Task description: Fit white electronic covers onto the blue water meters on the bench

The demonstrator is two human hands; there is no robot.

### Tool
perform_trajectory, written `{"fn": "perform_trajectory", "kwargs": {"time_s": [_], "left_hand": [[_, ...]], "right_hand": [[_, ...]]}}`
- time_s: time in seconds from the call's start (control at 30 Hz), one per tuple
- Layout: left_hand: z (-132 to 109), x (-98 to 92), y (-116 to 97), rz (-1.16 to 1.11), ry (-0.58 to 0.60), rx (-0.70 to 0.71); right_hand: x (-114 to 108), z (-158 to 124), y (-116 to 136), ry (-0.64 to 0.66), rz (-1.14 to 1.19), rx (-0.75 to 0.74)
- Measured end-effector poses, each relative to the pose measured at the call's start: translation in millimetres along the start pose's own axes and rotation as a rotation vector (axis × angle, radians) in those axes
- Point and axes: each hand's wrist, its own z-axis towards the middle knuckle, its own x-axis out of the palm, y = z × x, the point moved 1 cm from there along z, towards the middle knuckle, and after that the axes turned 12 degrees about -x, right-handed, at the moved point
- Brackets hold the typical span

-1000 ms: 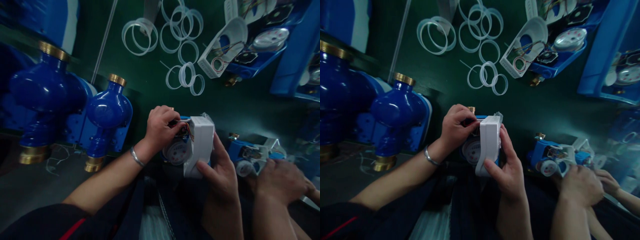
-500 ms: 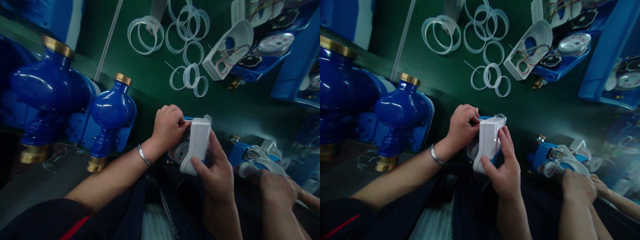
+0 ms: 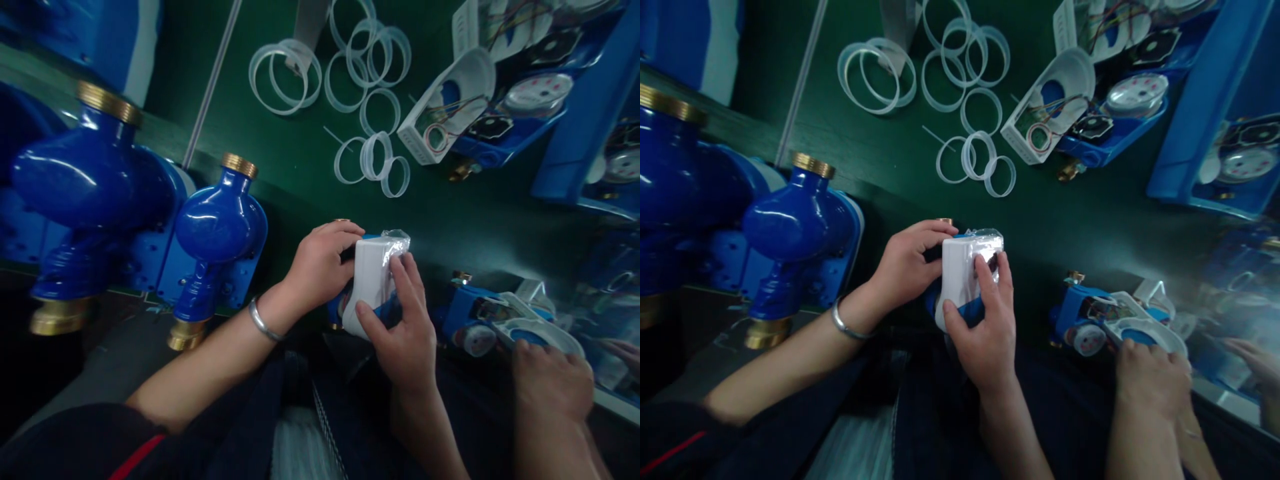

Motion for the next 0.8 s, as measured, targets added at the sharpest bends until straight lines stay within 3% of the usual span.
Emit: {"fn": "perform_trajectory", "kwargs": {"time_s": [0.07,0.23,0.33,0.5,0.63,0.8], "left_hand": [[-9,-1.4,2,-0.087,-0.021,-0.022],[-33,1.1,8,-0.317,-0.226,-0.179],[-33,2.9,3,-0.172,-0.138,-0.351],[-22,5.5,-12,0.006,0.057,-0.448],[-20,8.0,-16,-0.011,0.062,-0.503],[-22,12.9,-14,-0.043,-0.012,-0.527]], "right_hand": [[2,0,-1,-0.014,-0.007,-0.017],[6,0,1,-0.019,-0.047,-0.015],[8,0,1,-0.023,-0.064,-0.031],[10,3,-1,-0.017,-0.082,-0.033],[9,6,-2,-0.015,-0.068,-0.041],[8,3,-9,0.020,-0.034,-0.058]]}}
